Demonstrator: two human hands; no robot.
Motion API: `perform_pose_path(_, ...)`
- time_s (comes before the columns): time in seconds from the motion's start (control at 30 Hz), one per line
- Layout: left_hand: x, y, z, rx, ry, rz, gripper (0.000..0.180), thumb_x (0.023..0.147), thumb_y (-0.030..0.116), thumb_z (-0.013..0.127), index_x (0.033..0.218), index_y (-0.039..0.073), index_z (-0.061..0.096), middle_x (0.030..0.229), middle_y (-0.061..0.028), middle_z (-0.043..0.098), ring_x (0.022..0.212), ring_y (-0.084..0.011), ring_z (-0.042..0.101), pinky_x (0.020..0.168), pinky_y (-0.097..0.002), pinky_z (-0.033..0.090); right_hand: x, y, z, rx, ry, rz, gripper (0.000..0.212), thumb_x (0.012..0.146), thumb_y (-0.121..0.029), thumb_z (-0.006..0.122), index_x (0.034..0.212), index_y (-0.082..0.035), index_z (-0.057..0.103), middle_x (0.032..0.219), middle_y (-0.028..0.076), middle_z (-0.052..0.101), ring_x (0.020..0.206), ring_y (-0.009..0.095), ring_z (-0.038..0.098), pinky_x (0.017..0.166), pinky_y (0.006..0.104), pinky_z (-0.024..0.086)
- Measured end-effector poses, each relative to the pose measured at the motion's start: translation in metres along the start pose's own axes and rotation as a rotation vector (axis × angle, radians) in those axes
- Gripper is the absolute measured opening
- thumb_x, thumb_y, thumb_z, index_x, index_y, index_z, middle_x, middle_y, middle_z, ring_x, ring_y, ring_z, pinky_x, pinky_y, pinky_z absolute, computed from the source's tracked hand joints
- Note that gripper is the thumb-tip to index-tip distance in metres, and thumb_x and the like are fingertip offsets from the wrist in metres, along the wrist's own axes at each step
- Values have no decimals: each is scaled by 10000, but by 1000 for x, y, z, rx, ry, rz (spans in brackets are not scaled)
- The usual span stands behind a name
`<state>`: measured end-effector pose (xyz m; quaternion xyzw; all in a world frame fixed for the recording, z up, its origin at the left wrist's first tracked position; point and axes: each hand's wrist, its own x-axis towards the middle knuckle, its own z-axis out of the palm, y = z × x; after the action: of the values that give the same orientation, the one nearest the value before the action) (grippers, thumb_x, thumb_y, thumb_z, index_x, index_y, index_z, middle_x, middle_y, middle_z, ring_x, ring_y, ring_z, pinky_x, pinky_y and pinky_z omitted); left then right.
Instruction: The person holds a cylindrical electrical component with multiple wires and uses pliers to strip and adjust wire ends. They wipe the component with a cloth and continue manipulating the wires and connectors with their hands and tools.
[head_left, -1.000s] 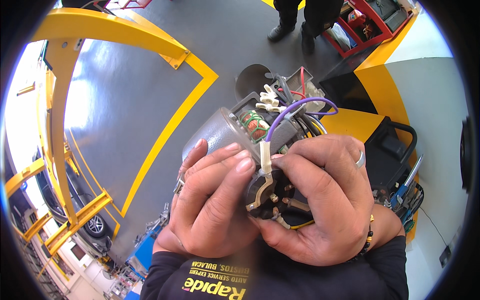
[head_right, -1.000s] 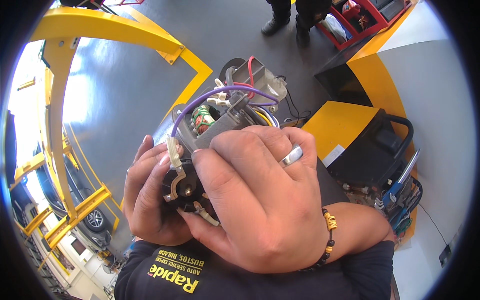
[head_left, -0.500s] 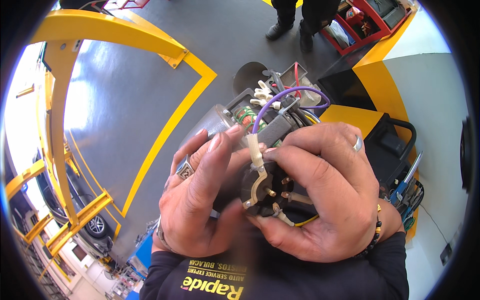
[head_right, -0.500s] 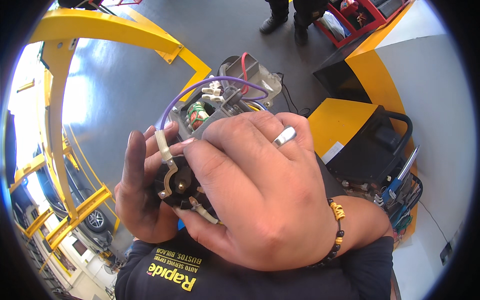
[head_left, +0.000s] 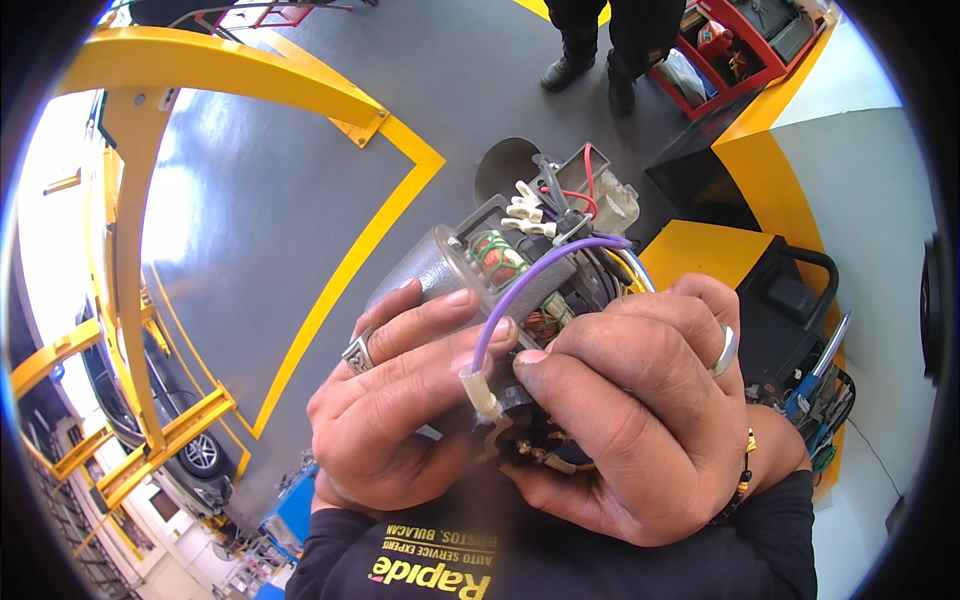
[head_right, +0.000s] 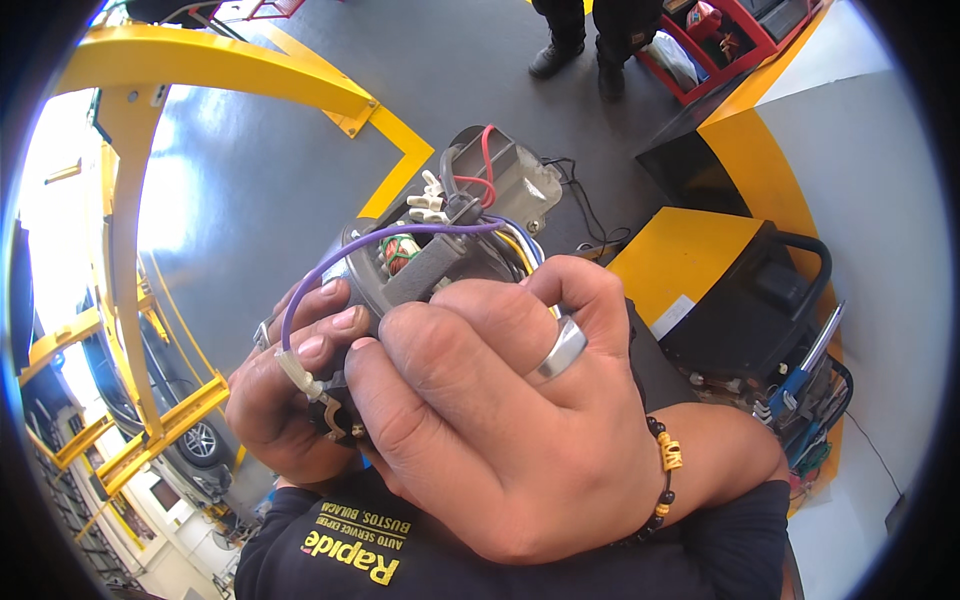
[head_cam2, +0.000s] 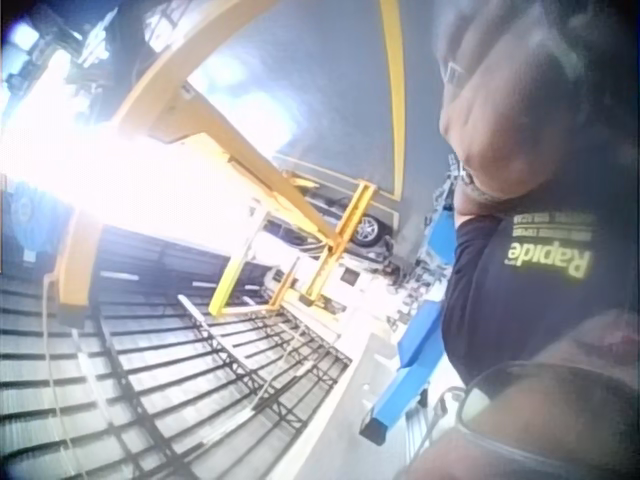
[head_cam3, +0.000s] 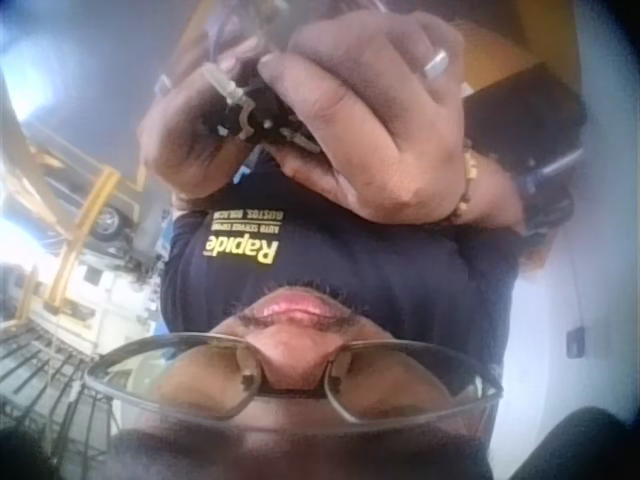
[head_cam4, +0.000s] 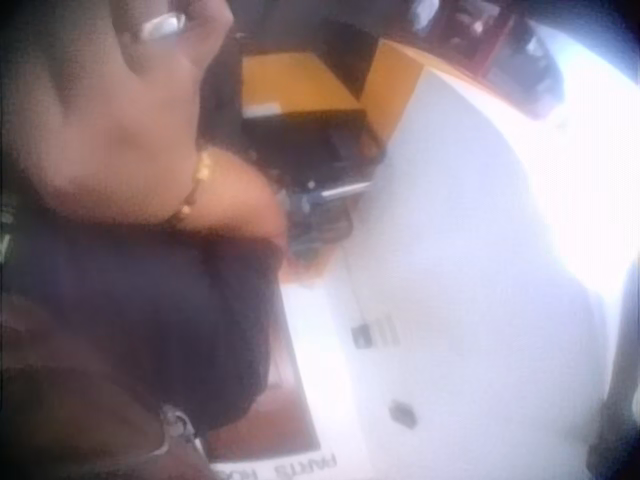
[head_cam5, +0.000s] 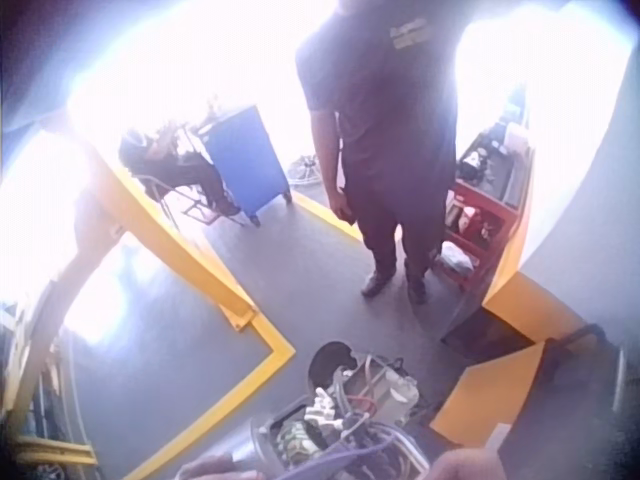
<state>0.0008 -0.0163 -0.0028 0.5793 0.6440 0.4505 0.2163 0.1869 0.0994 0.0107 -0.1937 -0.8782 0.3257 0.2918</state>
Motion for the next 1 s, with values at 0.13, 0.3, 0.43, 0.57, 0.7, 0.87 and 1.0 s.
perform_pose_path(0.13,-1,1,5,-7,60,9,301,746,58,879,1007,128,748,1103,-77,800,1156,-283,733,1105,-448,472,-2,1,1,-8,10,-10,655,559,-242,902,1139,-15,699,1039,86,648,861,236,612,741,410,413)
perform_pose_path(0.3,-2,-2,6,58,56,64,333,764,74,889,1041,156,723,1103,-71,799,1114,-269,745,1087,-450,491,-2,1,1,-7,15,-5,663,549,-247,900,1139,-19,701,1039,86,649,864,235,611,747,409,410)
perform_pose_path(0.43,-6,-2,7,119,85,112,409,787,87,885,1126,182,678,1128,-65,794,1117,-267,741,1088,-462,489,0,0,0,13,9,13,670,538,-229,908,1139,-20,700,1035,89,649,866,240,614,753,411,416)
perform_pose_path(0.57,-4,2,8,192,51,88,491,800,99,883,1210,200,632,1161,-64,787,1138,-266,733,1100,-469,473,3,3,-3,35,-14,33,636,555,-192,918,1125,-21,694,1025,101,648,854,256,623,746,410,430)
perform_pose_path(0.7,-3,2,9,261,0,81,554,784,107,893,1252,190,608,1174,-66,784,1139,-267,733,1099,-463,464,5,9,0,40,6,21,574,585,-170,911,1095,-19,695,996,109,649,815,258,631,732,398,440)
perform_pose_path(0.87,-4,-5,10,175,42,134,631,744,136,918,1284,169,593,1133,-58,787,1099,-258,743,1080,-448,470,11,10,-6,118,-49,88,529,601,-199,910,1046,-5,700,950,122,653,773,259,629,730,378,448)
perform_pose_path(1.0,-5,-4,14,215,66,167,666,713,200,947,1284,183,604,1072,-24,775,1035,-237,748,1061,-447,480,11,12,-7,166,-69,107,524,612,-254,902,1021,4,700,932,134,656,758,262,623,733,376,449)
